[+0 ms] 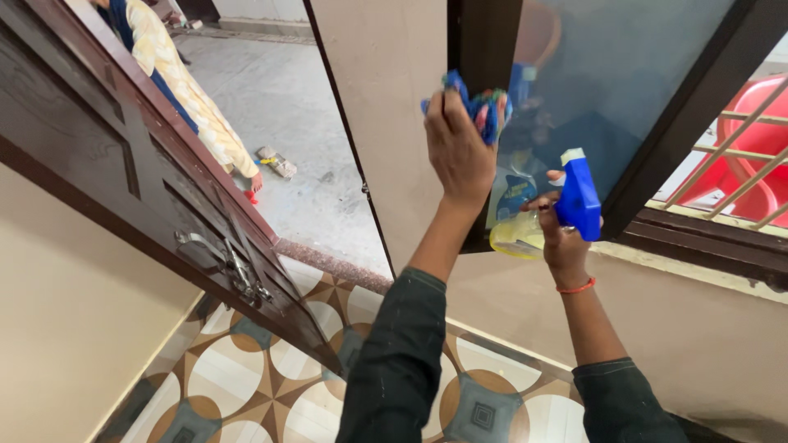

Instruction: The person sprays a cleaning solution onto a window and its frame, then wipes the surfaces with a cloth. They clean the metal grille, the window frame, and the glass pane in a repetitive manner.

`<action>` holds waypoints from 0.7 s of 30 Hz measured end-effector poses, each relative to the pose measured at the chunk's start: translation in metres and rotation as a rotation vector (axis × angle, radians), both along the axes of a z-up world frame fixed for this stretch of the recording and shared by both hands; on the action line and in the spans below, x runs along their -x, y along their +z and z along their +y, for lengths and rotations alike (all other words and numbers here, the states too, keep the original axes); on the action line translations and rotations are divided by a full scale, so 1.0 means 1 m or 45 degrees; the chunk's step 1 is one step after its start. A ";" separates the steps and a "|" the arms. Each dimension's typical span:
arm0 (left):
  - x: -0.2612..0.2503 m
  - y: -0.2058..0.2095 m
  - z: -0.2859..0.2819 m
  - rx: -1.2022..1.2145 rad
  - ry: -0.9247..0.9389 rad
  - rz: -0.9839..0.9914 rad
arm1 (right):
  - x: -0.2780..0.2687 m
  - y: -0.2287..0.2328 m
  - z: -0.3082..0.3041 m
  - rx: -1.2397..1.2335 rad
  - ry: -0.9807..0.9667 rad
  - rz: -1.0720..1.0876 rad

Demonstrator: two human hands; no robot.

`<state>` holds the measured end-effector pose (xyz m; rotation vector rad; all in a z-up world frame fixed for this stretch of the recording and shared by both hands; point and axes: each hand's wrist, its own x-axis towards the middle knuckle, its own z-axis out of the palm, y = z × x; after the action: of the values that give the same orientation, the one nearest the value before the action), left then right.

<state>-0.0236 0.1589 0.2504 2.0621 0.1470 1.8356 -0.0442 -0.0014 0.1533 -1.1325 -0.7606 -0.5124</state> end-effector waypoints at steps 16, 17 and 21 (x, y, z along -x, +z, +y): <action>0.025 -0.195 0.024 -0.086 -0.069 0.252 | 0.005 0.000 0.000 0.001 -0.012 0.043; 0.020 -0.164 0.025 -0.089 -0.077 0.189 | 0.005 0.000 0.000 -0.005 0.012 0.037; 0.002 -0.034 0.023 -0.091 -0.102 0.005 | 0.004 -0.001 0.000 0.017 -0.024 -0.001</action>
<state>-0.0256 0.1818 0.2164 2.0881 -0.0007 1.8133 -0.0479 -0.0013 0.1520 -1.1531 -0.7556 -0.5246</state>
